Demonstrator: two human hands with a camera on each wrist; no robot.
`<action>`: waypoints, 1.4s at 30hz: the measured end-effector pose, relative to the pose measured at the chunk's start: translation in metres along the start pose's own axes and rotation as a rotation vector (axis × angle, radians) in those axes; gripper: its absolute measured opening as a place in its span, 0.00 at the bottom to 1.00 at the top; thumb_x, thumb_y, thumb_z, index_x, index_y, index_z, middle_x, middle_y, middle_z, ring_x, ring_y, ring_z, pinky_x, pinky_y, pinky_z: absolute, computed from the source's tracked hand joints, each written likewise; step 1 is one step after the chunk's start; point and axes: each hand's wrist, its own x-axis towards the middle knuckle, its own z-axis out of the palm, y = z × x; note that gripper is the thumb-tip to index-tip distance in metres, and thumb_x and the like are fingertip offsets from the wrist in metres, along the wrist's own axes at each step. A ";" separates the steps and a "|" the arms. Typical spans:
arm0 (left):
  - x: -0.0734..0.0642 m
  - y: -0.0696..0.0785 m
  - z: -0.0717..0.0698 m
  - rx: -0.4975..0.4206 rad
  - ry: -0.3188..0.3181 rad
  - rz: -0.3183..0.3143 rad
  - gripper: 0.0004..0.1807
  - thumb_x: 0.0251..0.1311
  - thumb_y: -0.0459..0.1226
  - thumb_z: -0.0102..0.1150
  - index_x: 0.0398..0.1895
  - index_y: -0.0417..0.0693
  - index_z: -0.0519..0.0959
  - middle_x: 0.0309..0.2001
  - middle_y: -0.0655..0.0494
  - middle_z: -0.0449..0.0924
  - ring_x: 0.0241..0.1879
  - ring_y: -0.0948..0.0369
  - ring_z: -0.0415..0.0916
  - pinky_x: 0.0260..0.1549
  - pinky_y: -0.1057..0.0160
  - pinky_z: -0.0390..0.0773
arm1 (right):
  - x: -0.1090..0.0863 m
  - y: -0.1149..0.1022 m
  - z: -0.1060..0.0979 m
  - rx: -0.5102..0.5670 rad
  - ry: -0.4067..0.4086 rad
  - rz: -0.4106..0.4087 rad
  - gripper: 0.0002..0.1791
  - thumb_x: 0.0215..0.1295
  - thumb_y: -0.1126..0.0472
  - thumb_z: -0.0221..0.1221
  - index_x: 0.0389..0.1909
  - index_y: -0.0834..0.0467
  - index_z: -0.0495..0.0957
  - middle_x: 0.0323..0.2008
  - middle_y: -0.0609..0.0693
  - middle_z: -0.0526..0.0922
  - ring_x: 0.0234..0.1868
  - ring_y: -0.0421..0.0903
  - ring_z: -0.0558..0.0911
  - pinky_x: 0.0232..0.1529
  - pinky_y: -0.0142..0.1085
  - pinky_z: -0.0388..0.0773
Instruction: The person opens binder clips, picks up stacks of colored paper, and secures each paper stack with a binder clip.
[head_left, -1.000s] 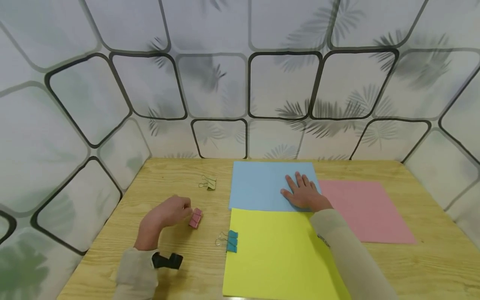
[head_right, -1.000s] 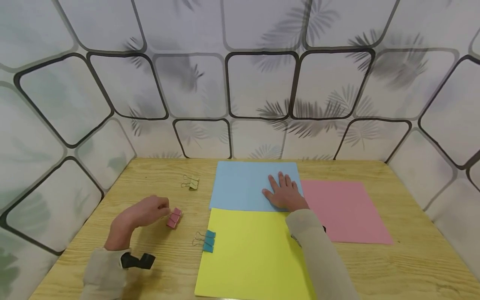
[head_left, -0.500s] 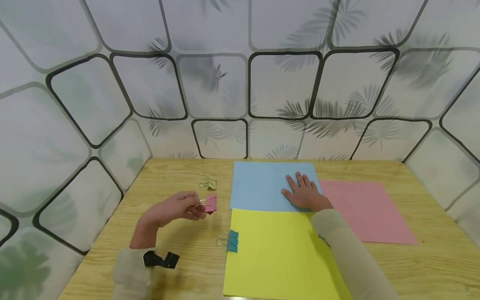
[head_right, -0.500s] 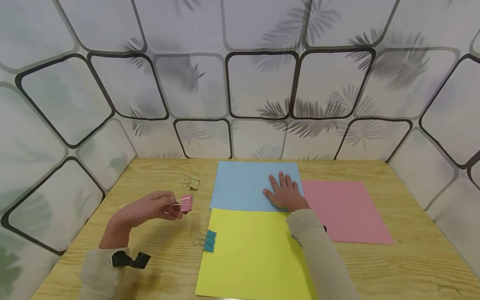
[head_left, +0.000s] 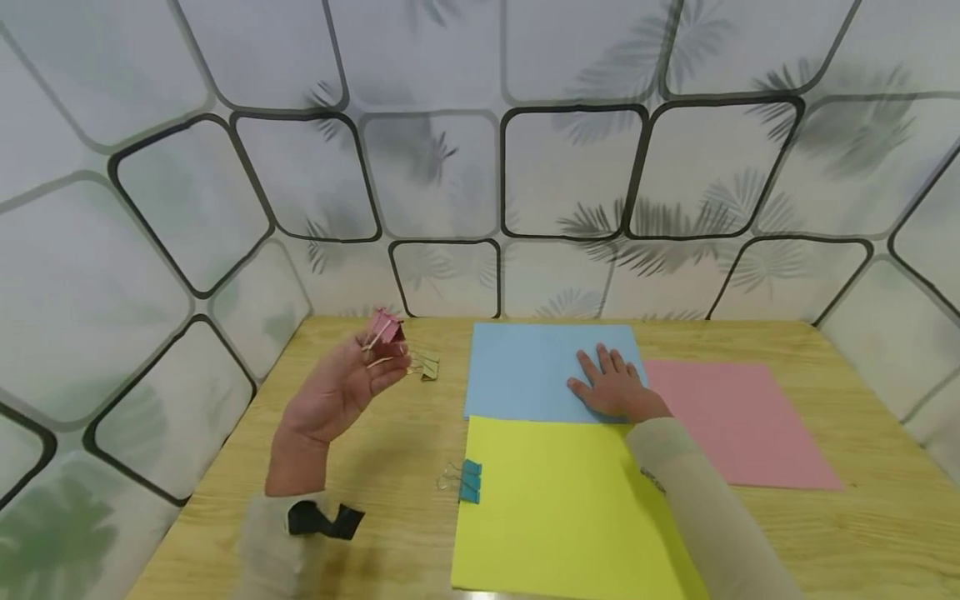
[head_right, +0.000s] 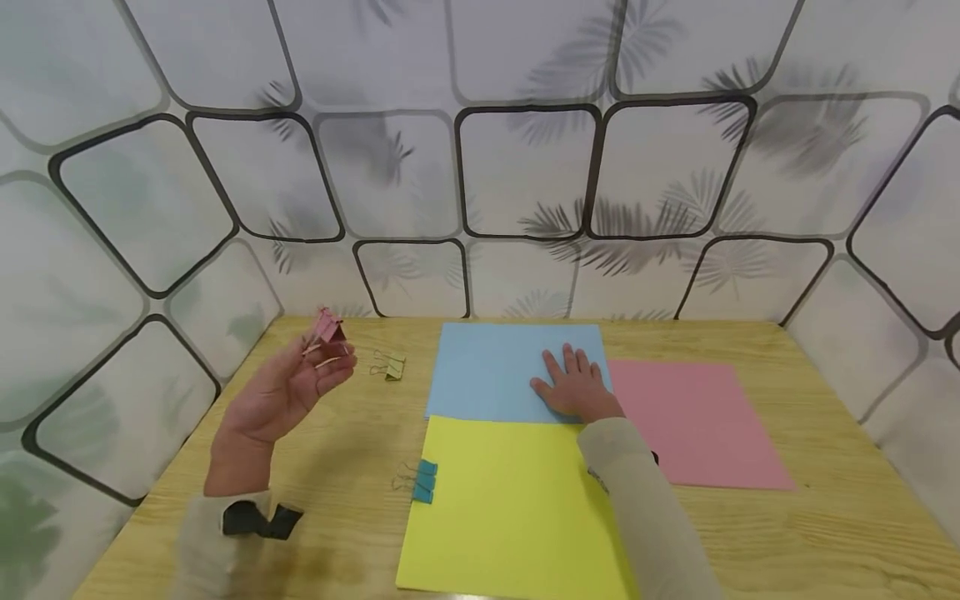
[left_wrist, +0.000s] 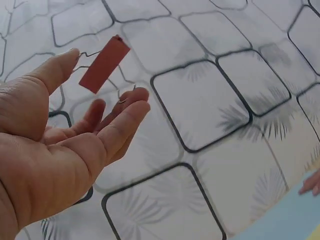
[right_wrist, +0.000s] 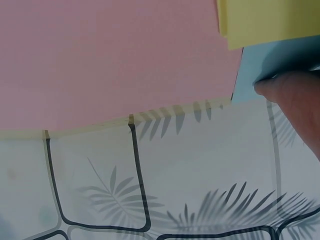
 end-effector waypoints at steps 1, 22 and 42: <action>0.001 0.000 0.003 -0.055 -0.011 0.047 0.17 0.80 0.37 0.33 0.56 0.42 0.73 0.56 0.48 0.74 0.57 0.54 0.77 0.61 0.59 0.73 | 0.000 0.000 0.001 0.005 -0.004 0.000 0.40 0.79 0.44 0.40 0.79 0.63 0.40 0.76 0.72 0.32 0.75 0.71 0.33 0.71 0.67 0.34; 0.004 0.013 0.033 0.371 0.258 0.026 0.28 0.79 0.52 0.32 0.66 0.38 0.56 0.46 0.58 0.80 0.42 0.65 0.78 0.48 0.67 0.79 | 0.008 0.009 0.004 0.001 -0.007 -0.002 0.44 0.77 0.37 0.38 0.79 0.61 0.39 0.76 0.71 0.31 0.75 0.70 0.32 0.71 0.67 0.33; -0.002 0.017 0.034 0.730 0.396 -0.020 0.26 0.79 0.44 0.38 0.65 0.29 0.61 0.48 0.49 0.74 0.38 0.63 0.72 0.44 0.68 0.77 | 0.012 0.015 -0.014 0.053 0.112 -0.030 0.33 0.74 0.45 0.52 0.73 0.58 0.63 0.71 0.72 0.54 0.68 0.75 0.54 0.59 0.73 0.55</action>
